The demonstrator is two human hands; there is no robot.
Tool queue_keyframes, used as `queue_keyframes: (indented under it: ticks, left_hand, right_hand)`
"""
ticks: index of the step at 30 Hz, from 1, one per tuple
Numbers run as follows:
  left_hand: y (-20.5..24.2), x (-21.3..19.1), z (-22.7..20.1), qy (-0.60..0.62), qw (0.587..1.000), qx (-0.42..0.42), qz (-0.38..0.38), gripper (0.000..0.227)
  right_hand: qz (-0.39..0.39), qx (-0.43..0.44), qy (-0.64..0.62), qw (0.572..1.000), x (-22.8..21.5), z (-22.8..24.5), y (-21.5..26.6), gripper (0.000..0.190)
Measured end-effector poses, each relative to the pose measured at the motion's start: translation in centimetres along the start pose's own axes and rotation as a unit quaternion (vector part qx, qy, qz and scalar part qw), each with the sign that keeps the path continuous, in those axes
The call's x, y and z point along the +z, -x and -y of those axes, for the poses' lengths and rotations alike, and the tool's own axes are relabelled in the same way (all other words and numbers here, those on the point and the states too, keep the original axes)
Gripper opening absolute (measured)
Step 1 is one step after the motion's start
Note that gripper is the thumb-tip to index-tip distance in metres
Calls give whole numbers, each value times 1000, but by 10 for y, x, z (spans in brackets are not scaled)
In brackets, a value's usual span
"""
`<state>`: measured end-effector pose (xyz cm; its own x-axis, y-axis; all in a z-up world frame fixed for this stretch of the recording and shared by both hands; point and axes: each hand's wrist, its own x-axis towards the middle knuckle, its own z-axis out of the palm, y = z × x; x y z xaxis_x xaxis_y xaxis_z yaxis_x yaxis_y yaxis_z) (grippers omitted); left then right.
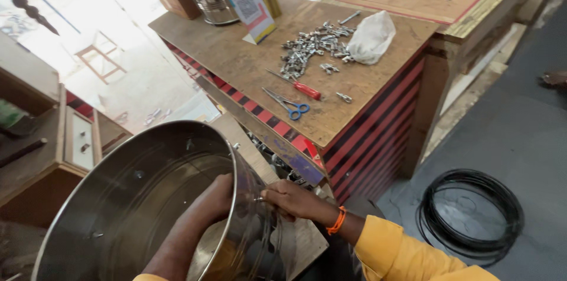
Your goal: The person inserts bolts into pre-drilled holes on the side of a large stainless steel cylindrical container. They then secure the bolts by hand-tightening nuts onto them.
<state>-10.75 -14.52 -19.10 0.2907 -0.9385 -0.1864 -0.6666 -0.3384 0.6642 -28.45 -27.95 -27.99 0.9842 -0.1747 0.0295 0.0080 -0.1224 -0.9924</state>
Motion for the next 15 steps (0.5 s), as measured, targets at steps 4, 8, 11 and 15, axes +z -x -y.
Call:
queue_keyframes:
  ticks: [4, 8, 11, 15]
  left_hand:
    - [-1, -3, -1, -28, 999, 11, 23, 39]
    - [-1, 1, -3, -28, 999, -21, -5, 36]
    - [2, 0, -10, -43, 994, -99, 1, 35]
    - [1, -5, -9, -71, 997, -14, 24, 37]
  right_hand:
    - [-37, -81, 265, 960, -7, 25, 24, 38]
    - [-84, -175, 272, 943, -5, 33, 25, 37]
    - [-17, -59, 192, 979, -4, 32, 17, 42]
    - [-12, -38, 210, 977, -7, 41, 23, 40]
